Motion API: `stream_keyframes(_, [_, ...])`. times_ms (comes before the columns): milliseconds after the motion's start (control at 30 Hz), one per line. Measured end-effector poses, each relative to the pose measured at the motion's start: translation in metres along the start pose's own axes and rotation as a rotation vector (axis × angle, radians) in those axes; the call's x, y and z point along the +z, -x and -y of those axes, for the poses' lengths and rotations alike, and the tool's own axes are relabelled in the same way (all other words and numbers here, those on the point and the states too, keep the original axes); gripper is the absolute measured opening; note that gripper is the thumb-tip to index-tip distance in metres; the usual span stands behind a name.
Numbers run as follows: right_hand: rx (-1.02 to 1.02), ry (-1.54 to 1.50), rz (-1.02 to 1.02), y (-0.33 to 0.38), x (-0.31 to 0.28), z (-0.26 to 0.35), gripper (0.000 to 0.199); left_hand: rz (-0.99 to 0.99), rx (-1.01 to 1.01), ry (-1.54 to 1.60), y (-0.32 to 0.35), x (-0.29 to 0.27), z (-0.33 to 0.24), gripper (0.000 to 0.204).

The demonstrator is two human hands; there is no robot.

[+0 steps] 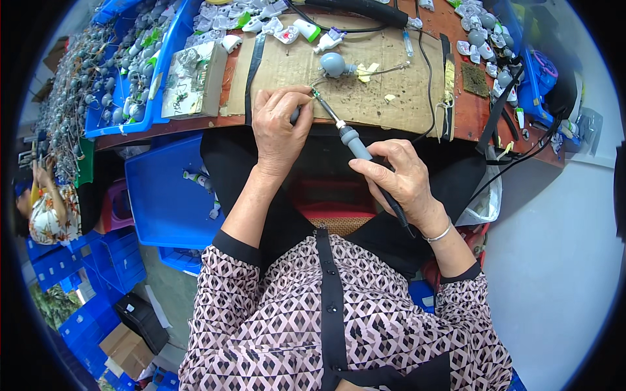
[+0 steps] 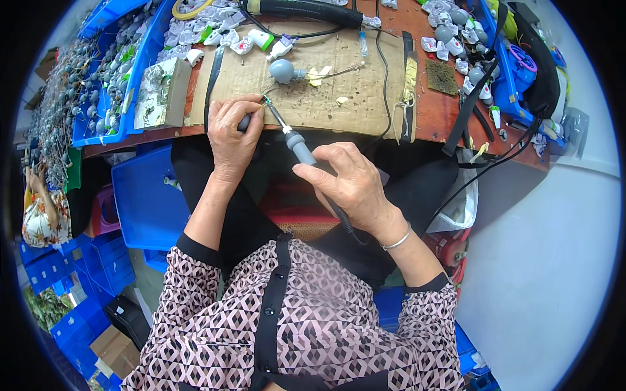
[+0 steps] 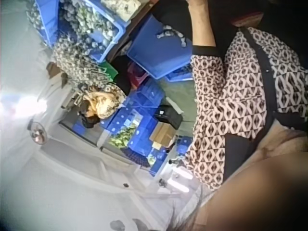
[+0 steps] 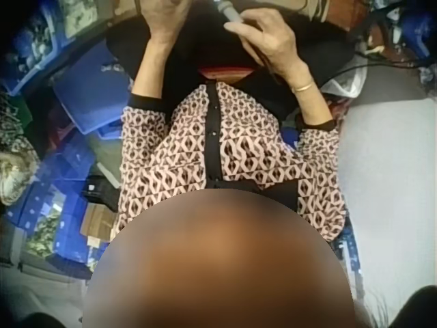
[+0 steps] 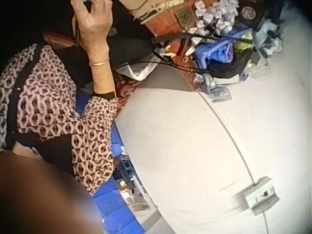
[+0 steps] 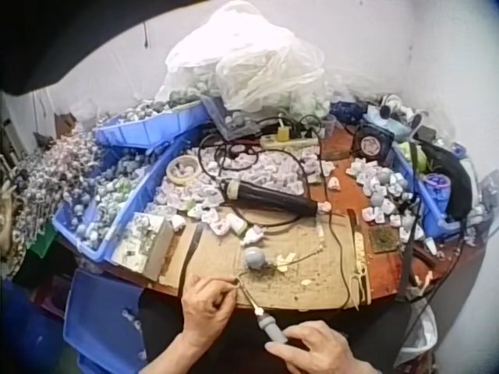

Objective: Soldering wires and small electronic components onto toy parts at a workbench.

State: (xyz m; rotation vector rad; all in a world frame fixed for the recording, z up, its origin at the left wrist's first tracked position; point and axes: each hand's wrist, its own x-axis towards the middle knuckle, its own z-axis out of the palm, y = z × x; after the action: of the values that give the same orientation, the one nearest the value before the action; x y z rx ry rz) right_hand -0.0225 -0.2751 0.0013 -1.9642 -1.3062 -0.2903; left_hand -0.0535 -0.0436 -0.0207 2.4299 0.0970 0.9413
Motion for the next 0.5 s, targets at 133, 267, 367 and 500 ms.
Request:
stream_keyframes(133, [-0.005,0.009,0.006,0.0010,0.0011,-0.0004,0.054,0.006,-0.012,-0.003,0.0006,0.0000,0.0004,0.008])
stream_keyframes(267, [0.002,0.024,0.026,0.0004,-0.0006,0.0010,0.054,0.002,0.002,-0.003,0.0007,0.0003,0.0014,0.008])
stream_keyframes(367, [-0.002,0.037,0.031,0.0001,-0.0024,0.0012,0.054,-0.001,0.004,-0.002,0.0018,0.0007,0.0024,0.007])
stream_keyframes(500, [-0.004,0.037,0.041,-0.0001,-0.0035,0.0023,0.055,0.005,-0.004,-0.005,0.0016,-0.0002,0.0016,0.007])
